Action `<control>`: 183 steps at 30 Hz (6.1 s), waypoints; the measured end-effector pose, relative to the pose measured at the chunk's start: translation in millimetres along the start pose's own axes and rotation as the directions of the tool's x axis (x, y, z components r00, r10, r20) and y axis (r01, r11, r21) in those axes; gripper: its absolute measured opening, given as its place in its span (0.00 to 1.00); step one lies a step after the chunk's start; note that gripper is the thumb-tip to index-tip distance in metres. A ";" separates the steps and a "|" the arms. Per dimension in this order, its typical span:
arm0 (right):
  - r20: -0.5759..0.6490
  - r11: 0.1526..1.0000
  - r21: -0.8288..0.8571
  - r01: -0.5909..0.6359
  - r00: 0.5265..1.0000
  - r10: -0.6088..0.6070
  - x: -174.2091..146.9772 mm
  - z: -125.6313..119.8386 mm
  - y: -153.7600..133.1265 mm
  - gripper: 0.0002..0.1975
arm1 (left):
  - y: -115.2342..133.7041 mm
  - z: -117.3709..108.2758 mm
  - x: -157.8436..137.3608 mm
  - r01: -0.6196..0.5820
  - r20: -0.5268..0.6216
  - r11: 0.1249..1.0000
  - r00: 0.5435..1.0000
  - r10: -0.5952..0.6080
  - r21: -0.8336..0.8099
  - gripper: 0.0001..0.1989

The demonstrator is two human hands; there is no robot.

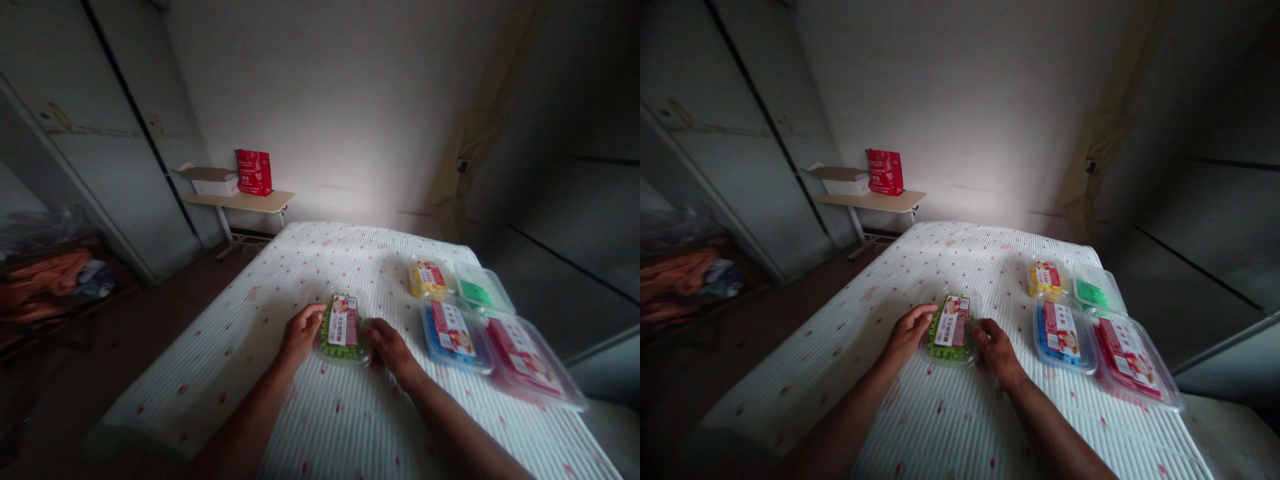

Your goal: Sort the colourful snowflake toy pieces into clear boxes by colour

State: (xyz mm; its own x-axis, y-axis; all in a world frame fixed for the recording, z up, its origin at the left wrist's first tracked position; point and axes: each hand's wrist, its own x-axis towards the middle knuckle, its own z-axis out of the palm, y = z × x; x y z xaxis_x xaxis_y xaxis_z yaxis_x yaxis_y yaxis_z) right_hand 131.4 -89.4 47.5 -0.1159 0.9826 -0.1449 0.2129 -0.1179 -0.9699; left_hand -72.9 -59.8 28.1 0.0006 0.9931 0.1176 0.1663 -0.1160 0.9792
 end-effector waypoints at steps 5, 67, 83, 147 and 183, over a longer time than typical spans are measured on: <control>0.003 1.000 0.000 0.005 1.000 -0.005 -0.5 0.9 3.2 0.22 | 4.3 -3.9 -0.7 0.021 0.044 0.996 0.999 -0.017 -0.083 0.19; -0.288 0.950 -0.302 0.077 0.943 -0.168 52.0 -1.6 -11.1 0.21 | 24.5 5.4 22.4 0.187 0.147 0.978 0.974 -0.172 -0.090 0.35; 0.026 0.988 0.156 0.013 1.000 -0.017 -38.2 -34.5 4.8 0.34 | 13.4 47.0 -20.2 0.293 0.082 0.904 0.956 -0.282 -0.312 0.29; -0.150 0.752 0.634 -0.177 0.927 0.344 -175.3 -102.0 18.3 0.37 | 42.8 82.7 -42.3 0.356 0.573 0.929 0.785 -0.235 -0.106 0.38; -0.177 0.530 -0.841 0.108 0.871 -0.459 -66.3 -157.8 -53.5 0.31 | -0.6 28.7 42.7 -0.330 0.137 0.586 0.927 0.350 0.740 0.33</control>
State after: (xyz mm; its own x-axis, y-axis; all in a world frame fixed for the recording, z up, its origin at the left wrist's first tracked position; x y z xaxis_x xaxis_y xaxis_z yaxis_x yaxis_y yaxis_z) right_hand 280.8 -125.7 139.9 -0.0270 0.9351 0.3535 0.9165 0.1644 -0.3648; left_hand -44.6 -16.8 27.8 0.1935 0.8825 0.4287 0.8270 -0.3818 0.4126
